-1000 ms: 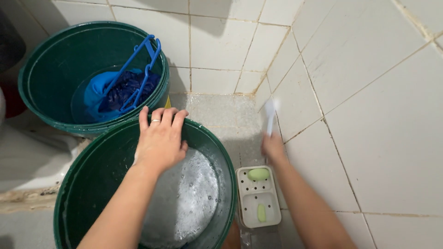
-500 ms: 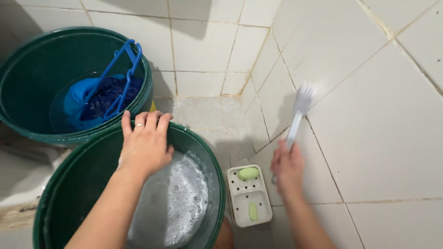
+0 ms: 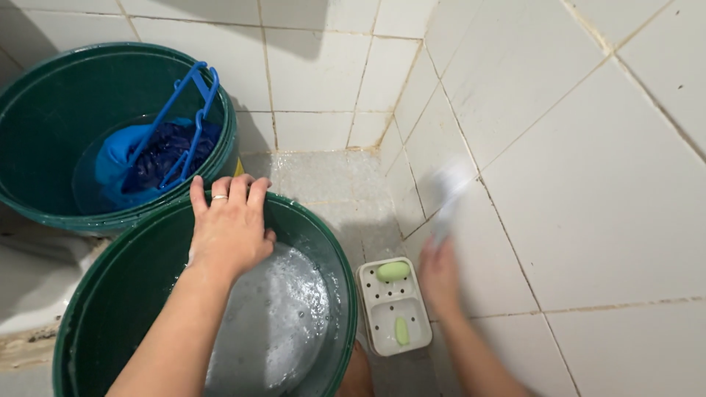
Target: The person scrubs the bathroom walls and floor tiles using a brush and pours soapy water from a bucket onto the floor.
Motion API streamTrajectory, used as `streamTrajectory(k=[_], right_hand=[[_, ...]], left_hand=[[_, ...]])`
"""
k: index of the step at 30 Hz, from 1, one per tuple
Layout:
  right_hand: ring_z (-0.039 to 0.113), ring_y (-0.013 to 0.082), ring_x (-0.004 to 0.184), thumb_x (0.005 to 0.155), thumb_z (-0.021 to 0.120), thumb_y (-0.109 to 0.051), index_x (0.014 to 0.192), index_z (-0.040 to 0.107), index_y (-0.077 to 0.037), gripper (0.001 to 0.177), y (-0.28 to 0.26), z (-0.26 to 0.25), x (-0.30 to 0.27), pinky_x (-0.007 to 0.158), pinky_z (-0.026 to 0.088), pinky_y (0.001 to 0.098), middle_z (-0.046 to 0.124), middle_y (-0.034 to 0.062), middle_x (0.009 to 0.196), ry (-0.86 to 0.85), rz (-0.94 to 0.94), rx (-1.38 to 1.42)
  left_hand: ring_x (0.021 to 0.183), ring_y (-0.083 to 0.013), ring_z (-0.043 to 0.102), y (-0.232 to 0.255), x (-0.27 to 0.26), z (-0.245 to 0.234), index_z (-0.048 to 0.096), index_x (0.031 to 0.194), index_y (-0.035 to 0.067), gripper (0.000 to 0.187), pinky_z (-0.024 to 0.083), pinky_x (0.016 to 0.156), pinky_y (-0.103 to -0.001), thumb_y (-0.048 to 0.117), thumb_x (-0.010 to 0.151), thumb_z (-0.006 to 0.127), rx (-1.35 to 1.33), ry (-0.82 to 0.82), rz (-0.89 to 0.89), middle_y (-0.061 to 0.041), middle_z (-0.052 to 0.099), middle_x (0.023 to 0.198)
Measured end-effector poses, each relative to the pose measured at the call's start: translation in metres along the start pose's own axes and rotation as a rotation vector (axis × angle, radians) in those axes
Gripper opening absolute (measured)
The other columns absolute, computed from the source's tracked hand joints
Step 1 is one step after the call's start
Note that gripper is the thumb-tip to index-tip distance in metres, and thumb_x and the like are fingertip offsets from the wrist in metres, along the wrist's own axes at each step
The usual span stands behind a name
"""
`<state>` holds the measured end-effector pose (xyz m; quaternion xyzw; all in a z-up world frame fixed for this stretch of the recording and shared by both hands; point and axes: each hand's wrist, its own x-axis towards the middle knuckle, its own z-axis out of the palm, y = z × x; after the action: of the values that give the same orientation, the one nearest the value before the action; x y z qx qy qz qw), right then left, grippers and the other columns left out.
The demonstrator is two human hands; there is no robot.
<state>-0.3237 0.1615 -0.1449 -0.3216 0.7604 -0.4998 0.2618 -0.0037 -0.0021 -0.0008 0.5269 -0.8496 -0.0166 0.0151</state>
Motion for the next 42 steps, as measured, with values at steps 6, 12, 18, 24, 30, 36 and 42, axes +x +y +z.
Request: streamTrajectory(k=[6,12,18,24,30,36,42], right_hand=[[0.050,0.0154,0.050,0.102,0.054,-0.030,0.095,0.058,-0.006,0.025,0.040,0.024,0.012,0.044,0.042,0.0330,0.052,0.0035,0.062,-0.107,0.350,-0.089],[0.043,0.0127,0.051,0.108,0.048,-0.031,0.092,0.047,-0.010,0.026,-0.040,-0.008,0.055,0.044,0.036,0.0321,0.046,-0.0001,0.065,0.082,-0.089,0.203],[0.055,0.0160,0.055,0.097,0.056,-0.033,0.084,0.058,-0.011,0.025,0.072,0.021,0.014,0.050,0.044,0.0340,0.057,0.0022,0.063,-0.089,0.316,-0.210],[0.036,0.0054,0.048,0.103,0.050,-0.029,0.103,0.060,-0.020,0.014,-0.073,-0.022,0.075,0.043,0.029,0.0240,0.045,-0.0062,0.064,-0.095,-0.110,0.538],[0.040,0.0113,0.049,0.103,0.049,-0.029,0.092,0.058,-0.012,0.022,0.009,0.015,0.021,0.044,0.033,0.0299,0.048,-0.0003,0.063,-0.109,0.405,0.218],[0.043,0.0090,0.057,0.104,0.049,-0.026,0.095,0.054,-0.013,0.018,-0.057,-0.005,0.093,0.049,0.036,0.0275,0.049,-0.0028,0.069,-0.299,-0.058,0.439],[0.045,0.0098,0.054,0.113,0.045,-0.032,0.092,0.052,-0.014,0.029,-0.099,0.003,0.120,0.046,0.038,0.0283,0.048,-0.0029,0.067,-0.020,-0.282,0.215]], left_hand=[[0.139,-0.0313,0.035,-0.001,0.002,0.001,0.042,0.145,0.017,0.086,0.012,0.119,-0.063,0.036,0.071,0.080,0.018,0.010,-0.004,-0.009,0.045,0.145],[0.140,-0.0308,0.035,0.000,0.000,-0.002,0.041,0.145,0.017,0.084,0.012,0.120,-0.062,0.036,0.073,0.080,0.014,-0.012,-0.010,-0.008,0.044,0.145],[0.140,-0.0312,0.035,0.000,0.002,-0.005,0.040,0.146,0.017,0.085,0.011,0.120,-0.062,0.037,0.074,0.079,0.023,-0.034,-0.021,-0.009,0.043,0.146],[0.141,-0.0317,0.034,0.001,0.001,-0.007,0.040,0.146,0.017,0.084,0.010,0.119,-0.063,0.037,0.074,0.079,0.027,-0.025,-0.024,-0.009,0.042,0.147],[0.142,-0.0311,0.033,0.003,-0.001,-0.012,0.039,0.147,0.018,0.083,0.010,0.120,-0.061,0.036,0.076,0.078,0.024,-0.065,-0.028,-0.008,0.042,0.148],[0.142,-0.0305,0.032,0.002,-0.002,-0.013,0.039,0.147,0.018,0.084,0.010,0.120,-0.061,0.036,0.076,0.079,0.017,-0.082,-0.037,-0.008,0.041,0.148],[0.142,-0.0302,0.033,0.002,-0.002,-0.011,0.040,0.147,0.018,0.083,0.010,0.121,-0.061,0.035,0.076,0.079,-0.003,-0.057,-0.035,-0.007,0.042,0.148]])
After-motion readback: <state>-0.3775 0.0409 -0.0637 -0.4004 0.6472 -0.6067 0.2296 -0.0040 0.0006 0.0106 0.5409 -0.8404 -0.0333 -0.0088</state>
